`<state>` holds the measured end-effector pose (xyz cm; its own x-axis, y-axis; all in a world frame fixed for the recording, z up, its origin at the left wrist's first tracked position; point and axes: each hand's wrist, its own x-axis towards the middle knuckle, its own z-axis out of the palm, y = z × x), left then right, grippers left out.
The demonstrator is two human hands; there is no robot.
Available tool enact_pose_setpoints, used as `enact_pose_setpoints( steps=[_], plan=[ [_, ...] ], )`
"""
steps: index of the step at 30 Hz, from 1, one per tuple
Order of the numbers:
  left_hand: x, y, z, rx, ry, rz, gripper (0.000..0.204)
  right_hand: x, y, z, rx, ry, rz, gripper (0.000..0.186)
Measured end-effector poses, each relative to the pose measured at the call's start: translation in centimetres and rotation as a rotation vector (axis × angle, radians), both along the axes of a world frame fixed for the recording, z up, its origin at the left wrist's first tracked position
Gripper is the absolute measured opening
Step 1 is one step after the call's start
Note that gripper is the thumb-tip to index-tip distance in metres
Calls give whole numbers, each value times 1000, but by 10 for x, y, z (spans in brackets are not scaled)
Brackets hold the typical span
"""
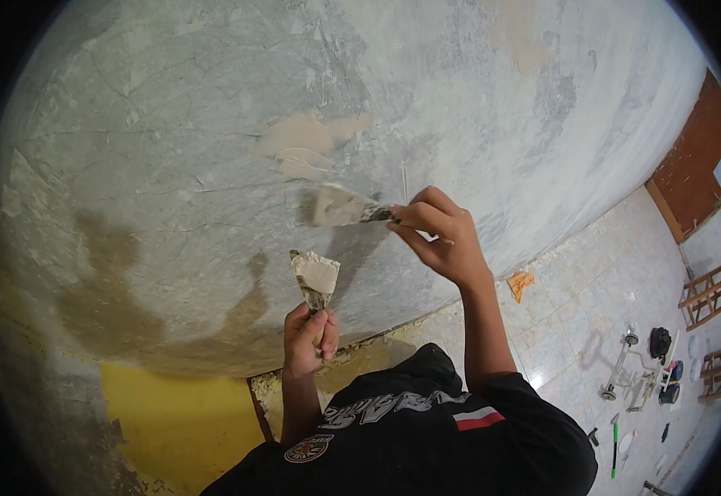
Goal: The person applies and spreads putty onto a wall using putty knives.
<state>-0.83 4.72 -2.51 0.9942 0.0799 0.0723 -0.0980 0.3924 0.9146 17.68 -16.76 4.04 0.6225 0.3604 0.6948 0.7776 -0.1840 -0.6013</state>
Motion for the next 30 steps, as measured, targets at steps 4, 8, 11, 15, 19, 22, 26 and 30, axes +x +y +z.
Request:
enact_pose_setpoints(
  steps=[4,8,11,15,19,22,26,30],
  plan=[
    [0,-5,-4,-21,-69,-71,22,-8,34,36,25,-100,52,16],
    [7,-18,4,30,-58,-84,21,4,30,32,-36,-29,19,17],
    [11,-21,5,31,-87,-86,22,12,-1,20,-129,3,54,17],
    [13,-28,11,76,-59,-51,26,20,-20,12,-167,-44,173,18],
    [12,-36,13,68,-36,-60,23,20,-3,26,-55,-121,272,19],
    [12,-46,11,31,-55,-54,21,19,10,32,-43,-93,185,20],
    [13,-60,8,-17,-65,-18,21,23,19,11,-60,-104,151,21],
    [5,-63,4,-23,-15,27,20,20,13,-14,-181,-97,209,20]
  ],
)
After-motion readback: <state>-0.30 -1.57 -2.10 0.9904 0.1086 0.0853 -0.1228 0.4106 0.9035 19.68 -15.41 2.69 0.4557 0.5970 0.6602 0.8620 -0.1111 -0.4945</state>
